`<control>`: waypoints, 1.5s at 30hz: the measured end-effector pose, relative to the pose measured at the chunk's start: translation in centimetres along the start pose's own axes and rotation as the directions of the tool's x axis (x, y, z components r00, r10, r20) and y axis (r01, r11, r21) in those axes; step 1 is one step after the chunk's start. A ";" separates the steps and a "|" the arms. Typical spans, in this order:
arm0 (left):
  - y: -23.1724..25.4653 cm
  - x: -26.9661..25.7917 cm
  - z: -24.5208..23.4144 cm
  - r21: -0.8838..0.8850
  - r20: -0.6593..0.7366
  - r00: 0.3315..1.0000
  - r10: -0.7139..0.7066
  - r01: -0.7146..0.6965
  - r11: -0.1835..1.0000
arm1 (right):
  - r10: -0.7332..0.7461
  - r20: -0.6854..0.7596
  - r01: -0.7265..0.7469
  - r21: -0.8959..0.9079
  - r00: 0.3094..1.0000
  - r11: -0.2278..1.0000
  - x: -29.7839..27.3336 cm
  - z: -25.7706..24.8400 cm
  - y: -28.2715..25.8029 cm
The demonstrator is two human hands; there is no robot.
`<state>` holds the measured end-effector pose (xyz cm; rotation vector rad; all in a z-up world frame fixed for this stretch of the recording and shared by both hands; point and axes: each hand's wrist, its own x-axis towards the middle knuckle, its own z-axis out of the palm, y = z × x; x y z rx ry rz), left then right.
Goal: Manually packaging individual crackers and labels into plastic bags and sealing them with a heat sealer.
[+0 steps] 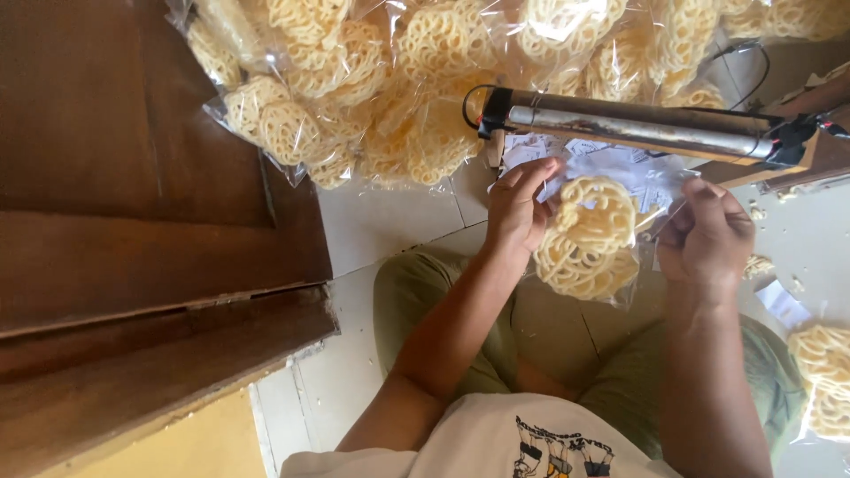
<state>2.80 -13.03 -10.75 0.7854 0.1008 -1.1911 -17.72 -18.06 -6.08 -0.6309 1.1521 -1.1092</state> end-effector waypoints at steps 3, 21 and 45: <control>-0.2 0.6 0.9 -0.030 -0.053 0.998 0.032 -0.034 0.999 | -0.030 -0.035 0.033 0.090 0.999 0.995 0.5 1.2 0.1; -0.2 0.9 2.9 -0.013 -0.101 0.994 0.033 -0.035 0.999 | -0.057 -0.145 0.070 0.089 0.988 0.994 1.8 1.7 0.0; 0.4 -7.9 1.5 0.210 0.804 0.407 0.433 -0.876 0.433 | -0.724 0.631 0.917 -0.398 0.277 0.004 -7.7 0.6 -0.6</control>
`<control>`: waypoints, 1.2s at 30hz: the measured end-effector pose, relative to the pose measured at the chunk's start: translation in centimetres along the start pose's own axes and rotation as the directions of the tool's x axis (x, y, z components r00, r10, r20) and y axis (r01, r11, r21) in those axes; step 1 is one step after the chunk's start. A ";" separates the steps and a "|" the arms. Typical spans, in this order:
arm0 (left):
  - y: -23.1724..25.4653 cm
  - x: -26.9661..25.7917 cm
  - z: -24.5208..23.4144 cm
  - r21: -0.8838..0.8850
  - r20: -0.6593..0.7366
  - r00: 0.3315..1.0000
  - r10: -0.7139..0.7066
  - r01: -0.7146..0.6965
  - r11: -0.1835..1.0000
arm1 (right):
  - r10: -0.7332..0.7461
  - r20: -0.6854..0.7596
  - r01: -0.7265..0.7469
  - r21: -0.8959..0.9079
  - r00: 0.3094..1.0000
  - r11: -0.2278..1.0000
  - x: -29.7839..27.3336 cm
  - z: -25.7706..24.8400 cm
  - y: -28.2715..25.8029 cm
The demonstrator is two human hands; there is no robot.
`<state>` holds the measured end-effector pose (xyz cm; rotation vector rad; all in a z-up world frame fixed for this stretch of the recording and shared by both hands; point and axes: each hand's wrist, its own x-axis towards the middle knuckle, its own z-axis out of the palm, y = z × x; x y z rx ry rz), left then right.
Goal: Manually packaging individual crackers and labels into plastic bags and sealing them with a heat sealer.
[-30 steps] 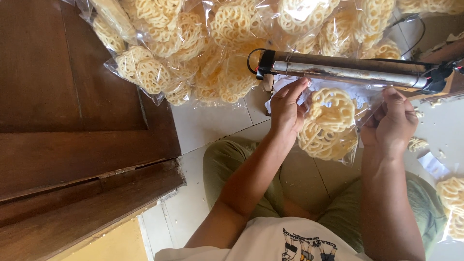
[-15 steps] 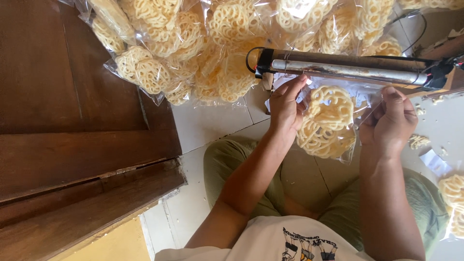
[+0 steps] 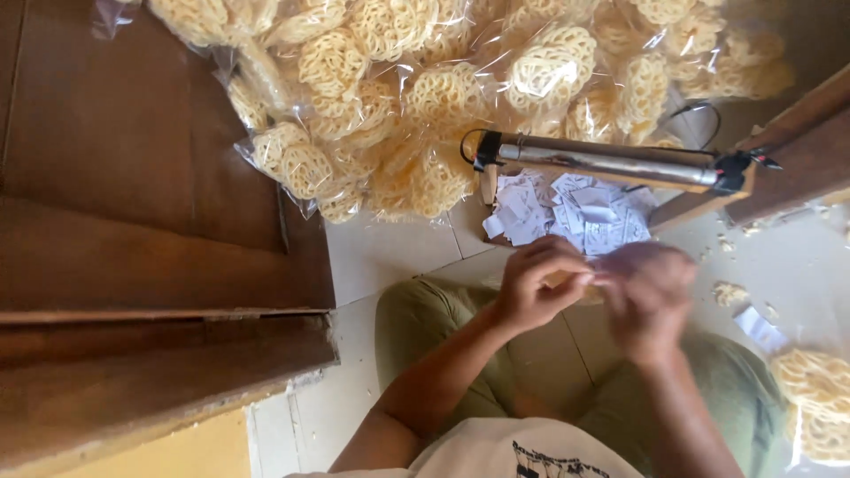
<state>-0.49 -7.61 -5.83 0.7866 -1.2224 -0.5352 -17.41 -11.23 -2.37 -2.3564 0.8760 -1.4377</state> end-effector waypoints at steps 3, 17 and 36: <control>3.7 -0.5 -0.3 -0.044 -0.104 0.987 0.119 -0.124 0.991 | -0.095 0.055 0.104 -0.197 0.994 0.975 -2.5 -1.5 2.2; 9.8 -2.3 1.9 -0.393 0.124 0.886 -0.446 0.457 0.798 | 0.226 0.245 -0.300 0.323 0.943 0.898 -4.4 -5.0 -4.9; 10.5 -5.7 -15.1 -0.304 -0.649 0.673 -0.355 0.198 0.932 | 0.454 0.395 -0.420 -0.176 0.798 0.891 -16.8 -12.6 30.1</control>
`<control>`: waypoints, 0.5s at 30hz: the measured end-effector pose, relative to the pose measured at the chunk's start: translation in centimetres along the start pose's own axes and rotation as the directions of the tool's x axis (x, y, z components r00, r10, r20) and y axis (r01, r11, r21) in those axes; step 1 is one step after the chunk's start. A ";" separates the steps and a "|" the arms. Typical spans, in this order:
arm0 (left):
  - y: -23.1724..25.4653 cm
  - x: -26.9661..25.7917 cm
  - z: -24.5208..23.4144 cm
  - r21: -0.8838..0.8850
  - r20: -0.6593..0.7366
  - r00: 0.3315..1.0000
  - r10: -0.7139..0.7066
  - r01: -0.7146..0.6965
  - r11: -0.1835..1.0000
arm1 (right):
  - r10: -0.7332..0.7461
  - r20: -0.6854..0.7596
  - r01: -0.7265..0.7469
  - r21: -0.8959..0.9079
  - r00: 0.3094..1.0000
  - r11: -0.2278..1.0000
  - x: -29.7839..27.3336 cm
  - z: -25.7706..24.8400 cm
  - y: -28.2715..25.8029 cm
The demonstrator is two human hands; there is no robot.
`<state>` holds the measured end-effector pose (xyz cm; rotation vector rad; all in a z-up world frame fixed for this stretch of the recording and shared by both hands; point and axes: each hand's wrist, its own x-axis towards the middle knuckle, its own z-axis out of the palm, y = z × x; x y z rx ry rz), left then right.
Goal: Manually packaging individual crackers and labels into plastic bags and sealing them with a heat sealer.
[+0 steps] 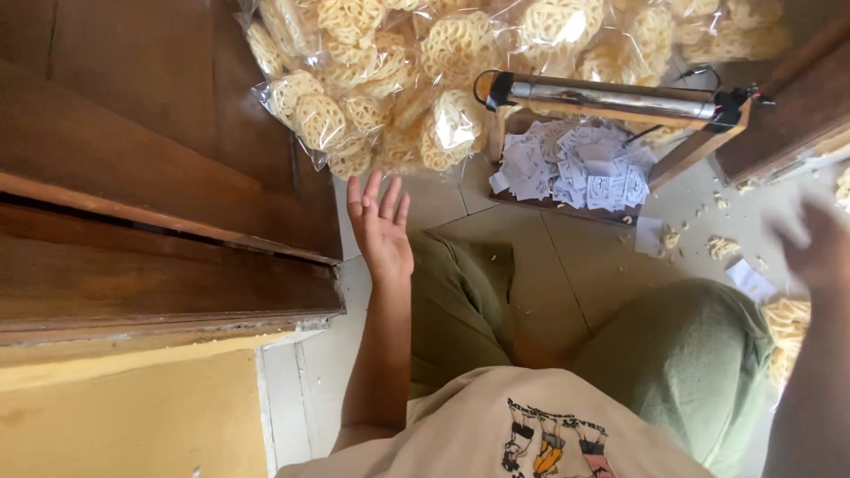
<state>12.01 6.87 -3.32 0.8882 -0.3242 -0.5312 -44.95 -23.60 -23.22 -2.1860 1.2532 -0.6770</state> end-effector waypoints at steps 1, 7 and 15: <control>-0.3 0.0 -0.3 0.045 -0.031 0.998 -0.053 0.055 0.997 | -0.012 -0.029 -0.010 -0.647 1.000 0.763 -0.9 -1.9 7.7; -0.2 -0.6 -0.3 0.071 -0.015 0.997 -0.078 0.079 0.994 | 0.728 -0.053 -0.646 -0.507 0.684 0.570 -14.2 -1.7 1.5; -2.4 -2.2 2.4 0.216 0.120 0.983 -0.142 0.113 0.970 | 0.479 -0.187 -0.484 -0.606 0.858 0.631 -15.6 -4.9 0.0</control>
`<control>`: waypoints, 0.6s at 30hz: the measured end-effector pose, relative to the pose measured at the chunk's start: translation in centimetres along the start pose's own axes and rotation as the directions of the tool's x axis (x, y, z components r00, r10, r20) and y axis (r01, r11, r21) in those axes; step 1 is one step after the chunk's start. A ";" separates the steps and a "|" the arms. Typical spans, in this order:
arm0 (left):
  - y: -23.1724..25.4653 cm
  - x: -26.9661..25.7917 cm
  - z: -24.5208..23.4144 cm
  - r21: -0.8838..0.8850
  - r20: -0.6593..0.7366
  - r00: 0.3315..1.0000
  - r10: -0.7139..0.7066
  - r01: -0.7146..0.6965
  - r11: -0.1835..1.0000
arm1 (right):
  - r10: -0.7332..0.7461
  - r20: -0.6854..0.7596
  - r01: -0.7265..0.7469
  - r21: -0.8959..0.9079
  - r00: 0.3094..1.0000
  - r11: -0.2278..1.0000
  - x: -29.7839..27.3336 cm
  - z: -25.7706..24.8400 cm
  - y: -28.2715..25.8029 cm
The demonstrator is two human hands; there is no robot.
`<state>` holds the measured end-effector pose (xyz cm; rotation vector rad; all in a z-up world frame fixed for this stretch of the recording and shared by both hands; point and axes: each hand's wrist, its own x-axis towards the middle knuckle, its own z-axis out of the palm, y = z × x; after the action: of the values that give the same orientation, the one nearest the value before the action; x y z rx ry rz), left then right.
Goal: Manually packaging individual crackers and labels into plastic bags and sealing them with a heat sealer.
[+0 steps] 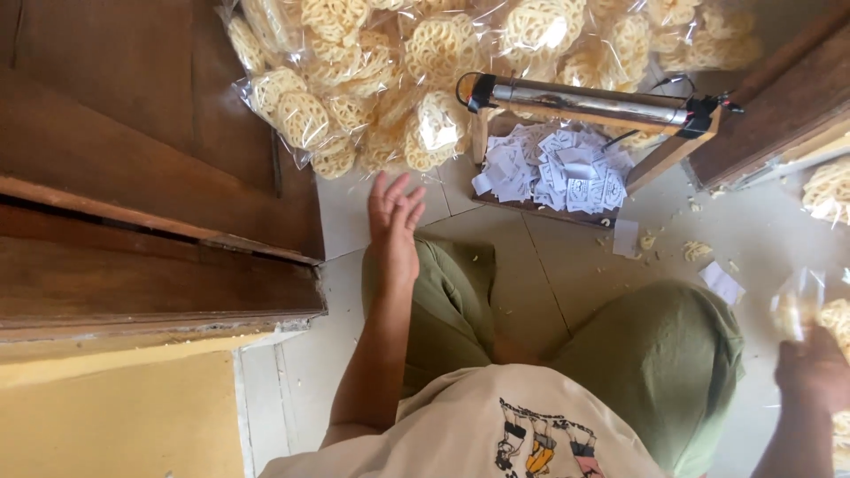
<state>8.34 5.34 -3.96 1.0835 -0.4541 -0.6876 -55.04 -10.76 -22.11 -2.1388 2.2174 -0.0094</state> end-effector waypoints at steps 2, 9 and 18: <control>-1.0 -0.8 0.9 0.021 0.041 0.999 0.000 -0.001 1.000 | -0.137 -0.240 0.184 0.185 0.961 0.965 -1.9 -2.9 -2.7; -4.1 -7.4 9.9 0.037 0.763 0.647 0.012 -0.062 0.997 | -0.455 -0.680 0.607 -0.019 0.575 0.795 -9.8 -20.2 -25.6; -4.8 -4.8 8.5 -0.058 0.781 0.606 -0.154 0.316 0.947 | -0.588 -0.518 0.764 0.567 0.622 0.308 -12.4 -28.6 -33.0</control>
<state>-1.91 1.85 -4.92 0.6118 -0.9704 -1.4275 -23.04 -0.65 8.46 -2.3289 0.7872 -1.0581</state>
